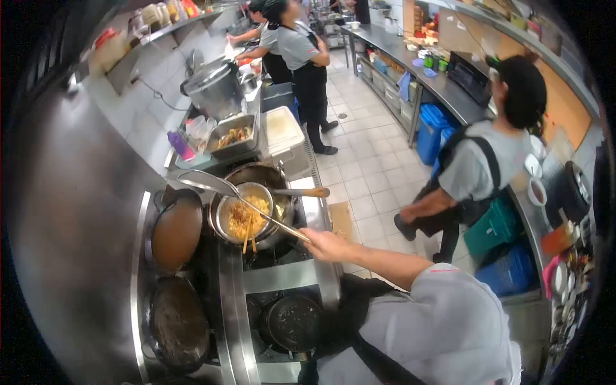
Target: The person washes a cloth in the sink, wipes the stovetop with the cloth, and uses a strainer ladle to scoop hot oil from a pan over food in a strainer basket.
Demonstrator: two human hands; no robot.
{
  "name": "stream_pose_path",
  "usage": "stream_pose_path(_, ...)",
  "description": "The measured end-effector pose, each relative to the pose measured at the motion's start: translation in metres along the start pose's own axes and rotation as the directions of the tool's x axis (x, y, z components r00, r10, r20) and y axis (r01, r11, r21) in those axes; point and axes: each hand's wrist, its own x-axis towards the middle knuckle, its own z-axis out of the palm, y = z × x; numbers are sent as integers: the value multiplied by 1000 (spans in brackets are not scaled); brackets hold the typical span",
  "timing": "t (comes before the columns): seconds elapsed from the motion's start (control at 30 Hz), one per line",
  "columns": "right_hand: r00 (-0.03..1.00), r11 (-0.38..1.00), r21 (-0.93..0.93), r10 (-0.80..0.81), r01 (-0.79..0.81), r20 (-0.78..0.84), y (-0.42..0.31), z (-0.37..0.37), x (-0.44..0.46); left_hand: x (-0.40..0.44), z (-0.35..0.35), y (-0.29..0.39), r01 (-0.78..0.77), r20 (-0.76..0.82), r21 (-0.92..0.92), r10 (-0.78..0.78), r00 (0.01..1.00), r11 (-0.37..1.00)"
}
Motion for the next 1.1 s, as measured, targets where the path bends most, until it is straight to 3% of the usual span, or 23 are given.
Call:
stream_pose_path(0.13, 996, 997, 37, -71, 73, -52, 5, 7, 0, 0, 1, 4, 10, -3, 13, -10, 1000, 1000)
stream_pose_path(0.37, 999, 1000, 10, 30, -30, 24, 26, 15, 2, -6, 3, -4, 32, -24, -4, -32, 999, 999)
stream_pose_path(0.43, 1000, 993, 113, -17, 17, -3, 22, 8, -5, -10, 3, -7, 45, -26, -11, -45, 999, 999)
stream_pose_path(0.7, 999, 972, 233, -26, 32, -29, 8, 27, 11, -14, 3, -15, 72, -38, -46, -74, 997, 996)
stream_pose_path(0.8, 984, 920, 354, -129, 166, -127, 4, 40, 23, -15, 3, -21, 78, -43, -68, -81, 996, 995)
stream_pose_path(0.83, 995, 775, 627, 29, -82, 94, -17, 26, 23, -16, 3, -22, 82, -45, -74, -86, 995, 994)
stream_pose_path(0.87, 931, 524, 775, 112, -353, 348, -35, 15, 24, -18, 2, -25, 85, -46, -79, -89, 995, 993)
stream_pose_path(0.9, 929, 527, 772, 108, -356, 355, -48, 12, 27, -17, 2, -25, 88, -50, -84, -92, 995, 993)
stream_pose_path(1.0, 900, 319, 848, 34, -423, 435, -75, 14, 41, -21, 2, -33, 97, -57, -108, -103, 993, 989)
stream_pose_path(1.1, 860, 261, 840, -60, -476, 506, -95, 21, 53, -26, -1, -42, 106, -70, -139, -116, 991, 985)
